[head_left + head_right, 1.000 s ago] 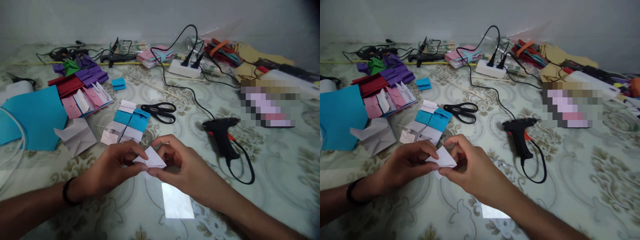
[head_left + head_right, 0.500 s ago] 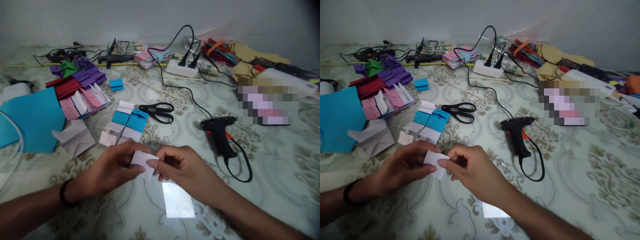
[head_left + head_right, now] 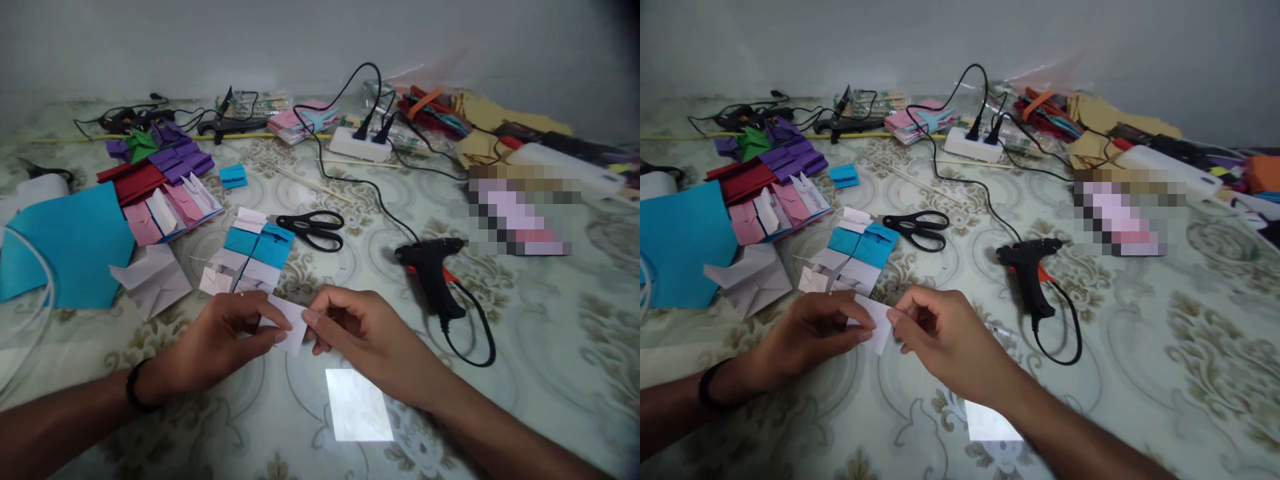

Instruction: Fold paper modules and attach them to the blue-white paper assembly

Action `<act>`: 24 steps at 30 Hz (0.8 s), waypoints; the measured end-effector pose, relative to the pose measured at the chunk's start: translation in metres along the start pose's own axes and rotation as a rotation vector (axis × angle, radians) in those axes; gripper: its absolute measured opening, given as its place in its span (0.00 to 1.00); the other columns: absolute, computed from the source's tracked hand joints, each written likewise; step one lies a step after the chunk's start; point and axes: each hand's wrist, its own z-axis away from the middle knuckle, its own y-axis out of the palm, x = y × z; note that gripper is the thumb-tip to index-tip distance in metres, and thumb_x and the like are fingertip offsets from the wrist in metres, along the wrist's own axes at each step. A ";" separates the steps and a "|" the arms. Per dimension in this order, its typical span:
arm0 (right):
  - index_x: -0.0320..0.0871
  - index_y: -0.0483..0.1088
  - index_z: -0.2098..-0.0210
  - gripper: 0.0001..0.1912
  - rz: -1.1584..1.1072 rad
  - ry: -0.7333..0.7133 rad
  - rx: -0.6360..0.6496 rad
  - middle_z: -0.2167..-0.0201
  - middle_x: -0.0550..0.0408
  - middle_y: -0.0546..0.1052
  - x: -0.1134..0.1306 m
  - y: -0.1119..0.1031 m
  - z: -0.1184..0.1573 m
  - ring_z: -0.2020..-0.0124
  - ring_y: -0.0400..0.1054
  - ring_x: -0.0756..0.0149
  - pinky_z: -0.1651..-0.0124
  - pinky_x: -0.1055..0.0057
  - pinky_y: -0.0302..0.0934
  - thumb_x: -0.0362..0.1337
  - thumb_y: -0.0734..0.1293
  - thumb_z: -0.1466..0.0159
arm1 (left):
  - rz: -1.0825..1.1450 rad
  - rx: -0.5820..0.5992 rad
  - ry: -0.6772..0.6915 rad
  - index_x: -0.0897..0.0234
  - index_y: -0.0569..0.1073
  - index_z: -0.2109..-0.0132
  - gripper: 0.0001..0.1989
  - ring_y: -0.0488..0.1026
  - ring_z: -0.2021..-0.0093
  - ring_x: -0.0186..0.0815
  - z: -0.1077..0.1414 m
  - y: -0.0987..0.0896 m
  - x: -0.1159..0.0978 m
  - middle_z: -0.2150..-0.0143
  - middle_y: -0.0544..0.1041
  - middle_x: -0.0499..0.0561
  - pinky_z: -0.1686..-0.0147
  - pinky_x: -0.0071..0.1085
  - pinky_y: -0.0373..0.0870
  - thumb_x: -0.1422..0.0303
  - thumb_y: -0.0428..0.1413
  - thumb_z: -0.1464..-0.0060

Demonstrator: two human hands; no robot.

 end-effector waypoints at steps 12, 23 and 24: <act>0.44 0.67 0.72 0.20 0.105 0.031 0.052 0.77 0.56 0.77 -0.005 0.005 0.002 0.75 0.73 0.68 0.72 0.74 0.63 0.49 0.68 0.29 | 0.137 0.079 -0.075 0.62 0.82 0.56 0.06 0.68 0.71 0.31 0.002 0.001 0.000 0.68 0.78 0.49 0.74 0.25 0.63 0.67 0.65 0.39; 0.43 0.69 0.71 0.19 0.096 0.074 0.103 0.76 0.55 0.78 -0.006 0.008 0.004 0.76 0.69 0.69 0.74 0.73 0.57 0.49 0.66 0.28 | 0.329 0.076 -0.074 0.63 0.80 0.56 0.05 0.77 0.65 0.33 0.001 0.002 0.002 0.63 0.82 0.51 0.66 0.26 0.73 0.70 0.66 0.39; 0.43 0.68 0.72 0.19 0.099 0.073 0.088 0.76 0.55 0.77 -0.005 0.008 0.004 0.77 0.68 0.69 0.74 0.73 0.56 0.48 0.66 0.28 | 0.334 0.077 -0.075 0.63 0.80 0.56 0.05 0.78 0.64 0.33 0.001 0.003 0.002 0.63 0.82 0.51 0.66 0.26 0.73 0.70 0.66 0.39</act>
